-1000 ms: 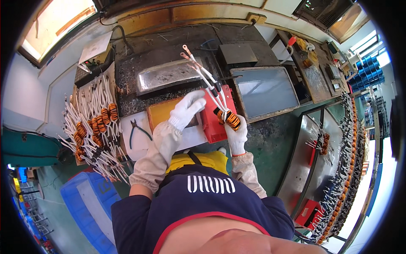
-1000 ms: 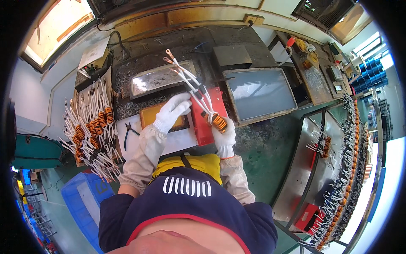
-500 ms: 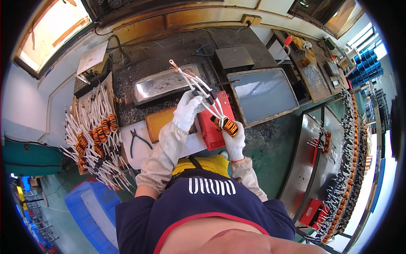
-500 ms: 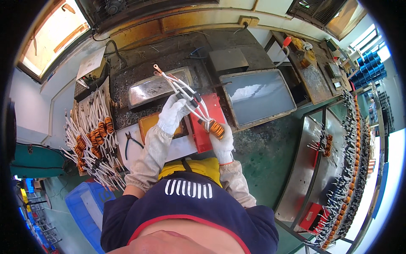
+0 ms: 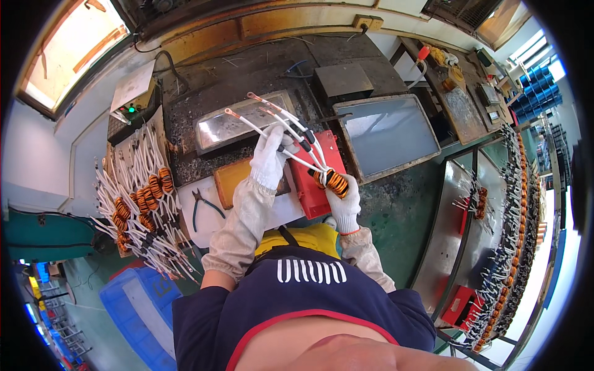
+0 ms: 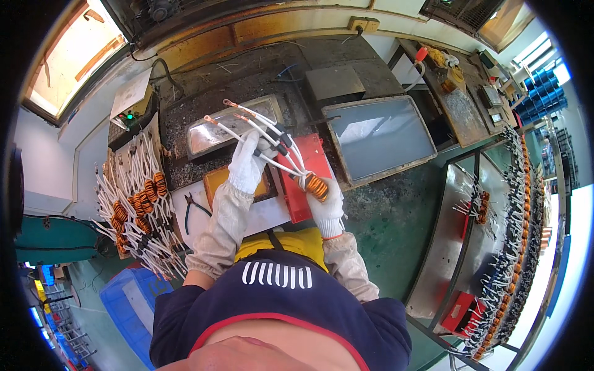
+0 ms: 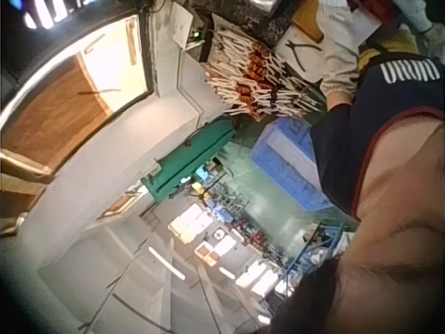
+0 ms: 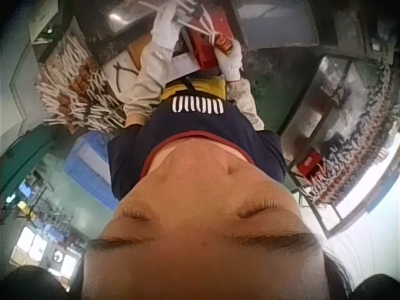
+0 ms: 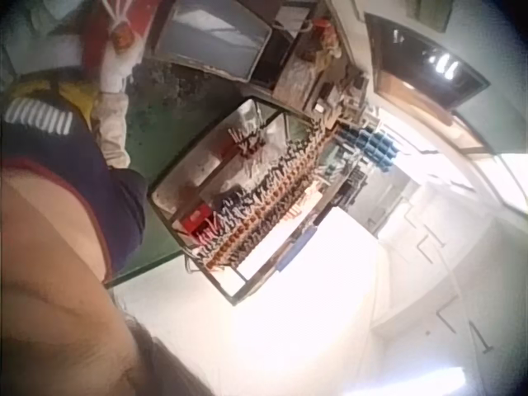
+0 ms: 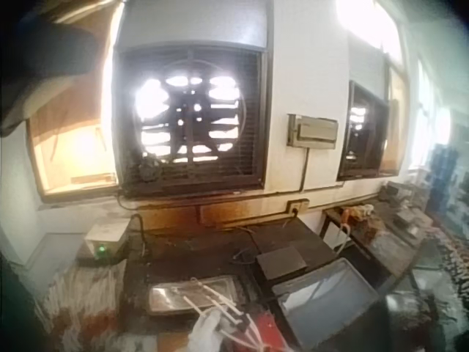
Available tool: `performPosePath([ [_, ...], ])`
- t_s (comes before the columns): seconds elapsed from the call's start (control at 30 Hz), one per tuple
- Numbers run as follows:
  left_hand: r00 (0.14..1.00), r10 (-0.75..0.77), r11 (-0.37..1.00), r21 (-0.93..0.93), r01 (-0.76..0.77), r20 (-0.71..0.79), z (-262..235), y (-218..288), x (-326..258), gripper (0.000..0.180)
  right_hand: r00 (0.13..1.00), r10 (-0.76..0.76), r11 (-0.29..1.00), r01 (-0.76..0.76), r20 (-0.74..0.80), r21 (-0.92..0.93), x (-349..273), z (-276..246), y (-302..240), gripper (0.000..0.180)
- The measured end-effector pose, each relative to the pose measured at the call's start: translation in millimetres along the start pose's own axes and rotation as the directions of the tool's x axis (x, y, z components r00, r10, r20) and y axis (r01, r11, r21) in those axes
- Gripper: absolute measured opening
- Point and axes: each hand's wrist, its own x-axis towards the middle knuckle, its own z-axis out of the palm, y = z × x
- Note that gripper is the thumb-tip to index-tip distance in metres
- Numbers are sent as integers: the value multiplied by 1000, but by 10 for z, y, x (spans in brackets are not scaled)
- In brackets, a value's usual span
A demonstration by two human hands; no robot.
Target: The person repeatedly picks up a copper-wound electrical component, places it into a red fixture, and dips the white wire ends into a heated bath, producing visible steam. They then remove the component and hang it on a metal rack alongside other finished units.
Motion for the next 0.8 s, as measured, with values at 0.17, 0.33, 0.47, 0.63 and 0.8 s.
performPosePath([
  [0.17,999,19,976,219,-8,-46,147,9,116,33,1000,29,999,-29,12,14,7,-8,16,39],
  [0.33,1000,6,988,157,-5,-6,154,2,311,40,998,-16,999,18,57,-40,2,-39,-6,37],
  [0.47,1000,7,989,146,-6,-8,205,-38,373,42,997,-8,999,10,72,-32,7,-57,-5,40],
  [0.63,999,19,981,194,-27,47,80,-94,452,42,994,-55,998,50,95,48,24,-82,-11,53],
  [0.8,990,55,994,105,-41,-131,181,-102,418,38,996,-34,997,29,84,67,5,-68,9,55],
])
